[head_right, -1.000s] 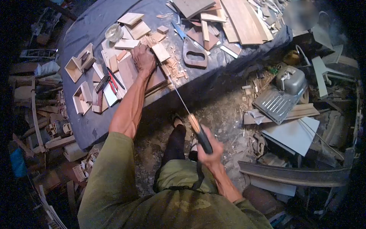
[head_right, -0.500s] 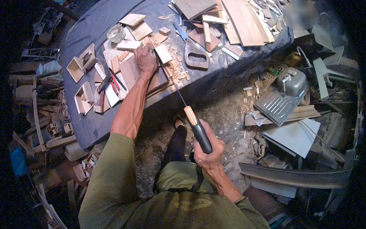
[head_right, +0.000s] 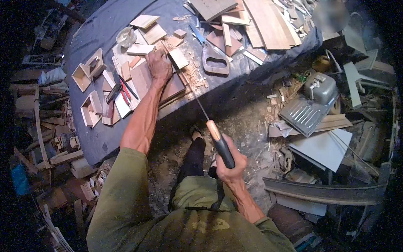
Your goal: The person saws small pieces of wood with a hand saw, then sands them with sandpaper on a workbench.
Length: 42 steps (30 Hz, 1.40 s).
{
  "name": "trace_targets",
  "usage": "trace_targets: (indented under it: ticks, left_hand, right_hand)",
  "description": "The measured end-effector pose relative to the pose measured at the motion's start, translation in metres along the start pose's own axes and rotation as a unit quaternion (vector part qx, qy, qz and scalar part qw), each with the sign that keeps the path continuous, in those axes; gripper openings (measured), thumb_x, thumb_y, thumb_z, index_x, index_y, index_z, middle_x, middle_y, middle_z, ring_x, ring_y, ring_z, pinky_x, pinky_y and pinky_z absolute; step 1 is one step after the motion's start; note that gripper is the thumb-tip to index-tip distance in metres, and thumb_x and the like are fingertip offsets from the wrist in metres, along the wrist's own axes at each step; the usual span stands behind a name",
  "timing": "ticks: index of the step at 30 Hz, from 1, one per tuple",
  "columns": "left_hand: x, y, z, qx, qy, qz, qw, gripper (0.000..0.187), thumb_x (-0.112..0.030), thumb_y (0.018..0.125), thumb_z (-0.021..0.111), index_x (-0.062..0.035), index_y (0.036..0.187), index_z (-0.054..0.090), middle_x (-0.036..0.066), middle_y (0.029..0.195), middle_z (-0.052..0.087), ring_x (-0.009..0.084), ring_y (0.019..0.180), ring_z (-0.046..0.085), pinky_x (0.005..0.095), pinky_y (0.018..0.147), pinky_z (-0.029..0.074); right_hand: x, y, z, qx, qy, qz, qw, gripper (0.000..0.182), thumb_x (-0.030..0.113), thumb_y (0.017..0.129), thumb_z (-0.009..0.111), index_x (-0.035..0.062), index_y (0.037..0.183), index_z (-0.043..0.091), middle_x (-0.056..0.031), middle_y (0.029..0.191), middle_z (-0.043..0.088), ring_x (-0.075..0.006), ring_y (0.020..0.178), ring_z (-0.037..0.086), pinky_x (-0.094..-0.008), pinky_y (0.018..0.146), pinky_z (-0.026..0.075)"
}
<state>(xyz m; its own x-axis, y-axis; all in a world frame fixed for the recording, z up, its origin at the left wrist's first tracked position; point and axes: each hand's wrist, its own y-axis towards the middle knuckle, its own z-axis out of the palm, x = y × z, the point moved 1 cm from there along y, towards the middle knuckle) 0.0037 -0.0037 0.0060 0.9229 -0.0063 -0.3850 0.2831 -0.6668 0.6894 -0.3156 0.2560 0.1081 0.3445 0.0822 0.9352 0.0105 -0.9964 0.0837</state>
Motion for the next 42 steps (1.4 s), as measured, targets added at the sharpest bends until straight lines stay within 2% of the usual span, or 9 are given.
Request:
trace_targets:
  ticks: [7,11,15,19,23,26,30,34,42]
  left_hand:
    - [-0.012,0.002,-0.009,0.091,0.019,-0.098,0.991,0.018,-0.005,0.078,0.059,0.0013,0.093,0.068,0.025,0.106,0.059,0.0415,0.107,0.052,0.0480,0.097,0.044]
    - [-0.009,-0.001,-0.009,0.100,0.038,-0.075,0.991,0.019,-0.005,0.077,0.060,0.0016,0.093,0.069,0.024,0.106,0.059,0.0409,0.106,0.052,0.0466,0.097,0.043]
    - [-0.007,-0.001,-0.011,0.106,0.030,-0.055,0.992,0.020,-0.003,0.076,0.060,0.0021,0.093,0.069,0.025,0.107,0.059,0.0408,0.108,0.052,0.0465,0.098,0.043]
    - [-0.007,0.001,-0.009,0.072,0.034,-0.064,0.995,0.021,-0.002,0.074,0.059,0.0027,0.092,0.068,0.025,0.108,0.059,0.0410,0.108,0.052,0.0468,0.098,0.043]
    - [-0.007,0.002,-0.007,0.101,0.047,-0.082,0.990,0.022,-0.004,0.075,0.060,0.0033,0.094,0.069,0.026,0.110,0.059,0.0415,0.109,0.052,0.0468,0.099,0.043]
    - [-0.012,0.004,-0.009,0.100,0.033,-0.100,0.989,0.023,-0.004,0.075,0.060,0.0039,0.094,0.069,0.026,0.111,0.059,0.0418,0.109,0.052,0.0473,0.099,0.042]
    - [-0.006,-0.001,-0.005,0.093,0.036,-0.070,0.993,0.023,-0.004,0.075,0.060,0.0037,0.094,0.069,0.026,0.110,0.059,0.0419,0.110,0.051,0.0477,0.099,0.042]
    - [-0.004,-0.001,-0.006,0.088,0.031,-0.051,0.994,0.023,-0.003,0.074,0.061,0.0028,0.094,0.069,0.025,0.106,0.058,0.0416,0.108,0.051,0.0470,0.098,0.042]
    - [-0.003,0.001,-0.002,0.079,0.049,-0.058,0.994,0.021,-0.005,0.074,0.060,0.0020,0.092,0.070,0.025,0.100,0.059,0.0412,0.103,0.052,0.0462,0.094,0.044]
  right_hand:
    - [-0.023,-0.032,-0.012,0.002,-0.035,-0.007,0.999,0.052,-0.003,0.077,0.066,0.0011,0.129,0.065,-0.0153,0.088,0.073,-0.0123,0.077,0.070,-0.0258,0.068,0.052]
    - [-0.023,-0.073,-0.043,0.023,-0.024,0.086,0.996,0.052,-0.002,0.077,0.069,-0.0025,0.129,0.064,-0.0160,0.098,0.073,-0.0131,0.089,0.068,-0.0288,0.079,0.053]
    - [-0.003,-0.046,-0.034,-0.006,-0.029,0.027,0.999,0.051,-0.002,0.077,0.070,-0.0028,0.127,0.065,-0.0173,0.099,0.074,-0.0169,0.088,0.071,-0.0290,0.081,0.054]
    - [0.011,0.004,-0.004,-0.038,-0.026,-0.078,0.996,0.053,-0.004,0.077,0.069,-0.0017,0.129,0.064,-0.0164,0.090,0.074,-0.0161,0.076,0.072,-0.0274,0.067,0.055]
    - [-0.004,-0.001,-0.012,0.022,-0.005,0.032,0.999,0.056,-0.003,0.074,0.067,0.0017,0.129,0.065,-0.0123,0.080,0.071,-0.0122,0.070,0.068,-0.0270,0.062,0.053]
    - [-0.049,-0.043,-0.014,0.019,-0.044,-0.036,0.998,0.054,0.000,0.075,0.068,0.0023,0.128,0.065,-0.0103,0.077,0.069,-0.0113,0.068,0.066,-0.0269,0.062,0.052]
    - [-0.044,-0.066,-0.036,0.041,-0.017,0.096,0.994,0.051,0.000,0.078,0.068,0.0008,0.129,0.065,-0.0134,0.086,0.074,-0.0122,0.076,0.071,-0.0275,0.070,0.055]
    - [-0.015,-0.031,-0.026,-0.024,-0.020,-0.047,0.998,0.050,-0.003,0.078,0.069,-0.0007,0.128,0.065,-0.0176,0.097,0.075,-0.0168,0.085,0.073,-0.0291,0.077,0.056]
    - [-0.007,-0.010,-0.031,0.073,-0.009,-0.025,0.997,0.055,0.000,0.081,0.073,-0.0022,0.135,0.059,-0.0193,0.104,0.074,-0.0179,0.090,0.073,-0.0288,0.076,0.056]
